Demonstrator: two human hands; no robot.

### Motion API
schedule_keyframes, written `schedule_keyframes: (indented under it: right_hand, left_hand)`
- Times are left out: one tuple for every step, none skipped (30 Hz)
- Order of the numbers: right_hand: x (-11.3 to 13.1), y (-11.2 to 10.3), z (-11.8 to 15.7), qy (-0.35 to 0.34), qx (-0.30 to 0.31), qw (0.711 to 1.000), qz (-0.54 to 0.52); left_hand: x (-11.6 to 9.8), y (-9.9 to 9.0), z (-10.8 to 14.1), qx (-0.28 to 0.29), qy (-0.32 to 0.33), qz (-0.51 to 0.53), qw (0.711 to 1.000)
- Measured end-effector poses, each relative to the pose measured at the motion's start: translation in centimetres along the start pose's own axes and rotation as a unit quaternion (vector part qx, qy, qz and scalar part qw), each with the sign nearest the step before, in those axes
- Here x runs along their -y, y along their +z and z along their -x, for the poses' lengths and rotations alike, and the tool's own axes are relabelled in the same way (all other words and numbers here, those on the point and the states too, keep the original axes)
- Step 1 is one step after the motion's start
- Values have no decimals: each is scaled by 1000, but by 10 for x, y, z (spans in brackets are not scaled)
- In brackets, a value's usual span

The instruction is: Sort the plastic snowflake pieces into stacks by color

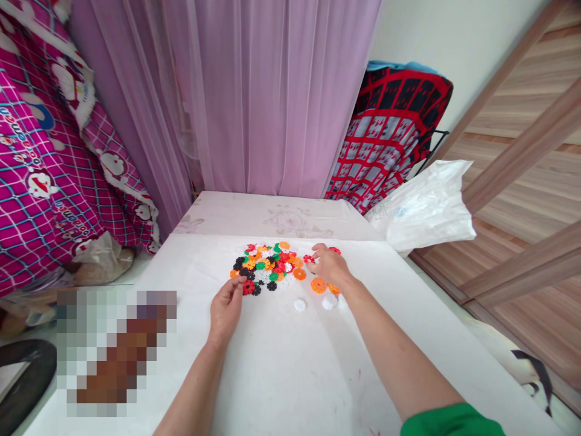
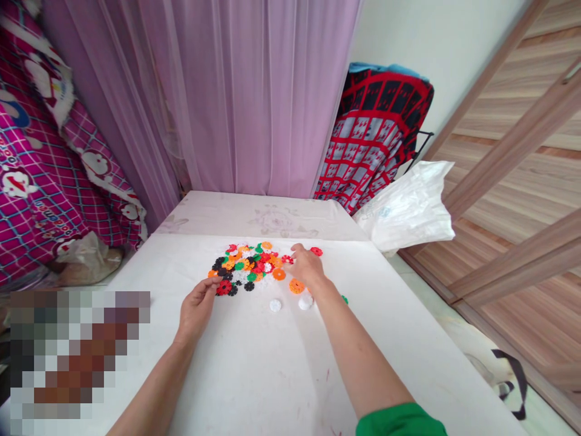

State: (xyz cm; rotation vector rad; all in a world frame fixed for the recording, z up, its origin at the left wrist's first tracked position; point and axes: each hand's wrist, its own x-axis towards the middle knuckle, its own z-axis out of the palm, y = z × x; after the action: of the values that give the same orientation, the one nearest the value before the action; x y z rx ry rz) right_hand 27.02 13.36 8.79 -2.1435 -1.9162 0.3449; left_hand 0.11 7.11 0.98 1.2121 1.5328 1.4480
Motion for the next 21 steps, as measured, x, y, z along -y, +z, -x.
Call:
schedule_keyframes:
  right_hand:
    - [-13, -6, -3, 21, -3, 1000, -12]
    - [-25, -11, -7, 43, 2, 999, -22]
    - [-36, -15, -10, 62, 11, 998, -29]
    - [-46, -16, -13, 78, 23, 996, -33]
    - [-54, -16, -15, 89, 35, 995, -34]
    - [-60, -15, -17, 96, 46, 994, -34]
    - [-63, -13, -19, 100, 54, 993, -32]
    - [-65, -11, -20, 102, 60, 993, -30]
    - [-66, -8, -20, 102, 63, 992, -30]
    - [-65, -6, -21, 103, 64, 992, -31]
    - [-65, -3, -21, 104, 65, 992, -31]
    - [-64, -2, -21, 105, 65, 992, -32]
    - [-63, -1, -22, 107, 63, 992, -31]
    - [-63, 0, -21, 110, 62, 992, -28]
    - [-63, 0, -21, 112, 60, 992, -25]
    - [-63, 0, -21, 115, 58, 991, -21]
    - [-64, -1, -20, 118, 57, 991, -17]
    - [-65, -2, -19, 119, 57, 991, -15]
    - [-66, -5, -18, 116, 56, 992, -13]
    - [-66, -8, -17, 110, 51, 993, -9]
    - [-65, -11, -16, 101, 40, 994, -3]
  left_hand:
    - [0, 0, 0, -1, 1, -1, 1000]
    - [1, 0, 0, -1, 2, -1, 1000]
    - [1, 0, 0, -1, 4, -1, 1000]
    - [2, 0, -1, 0, 5, -1, 1000]
    - [3, 0, -1, 1, 6, -1, 1000]
    - [3, 0, -2, 2, 7, -1, 1000]
    - [4, 0, -2, 2, 8, 0, 1000]
    - [5, 0, -2, 2, 10, 1, 1000]
    - [5, -1, -3, 1, 11, 0, 1000]
    - [5, -1, -3, 1, 12, 0, 1000]
    - [6, -1, -3, 1, 12, -1, 1000]
    - [6, -1, -3, 2, 11, -2, 1000]
    - [6, -1, -3, 4, 10, -4, 1000]
    - [6, -1, -3, 5, 8, -6, 1000]
    - [5, -1, -3, 5, 7, -7, 1000]
    - [5, -1, -3, 5, 6, -7, 1000]
    - [5, -1, -3, 4, 4, -6, 1000]
    - [4, -1, -3, 3, 3, -4, 1000]
    - [4, -1, -2, 2, 2, -2, 1000]
    - [4, -1, -2, 2, 2, 0, 1000]
    - [4, 0, -2, 1, 2, 2, 1000]
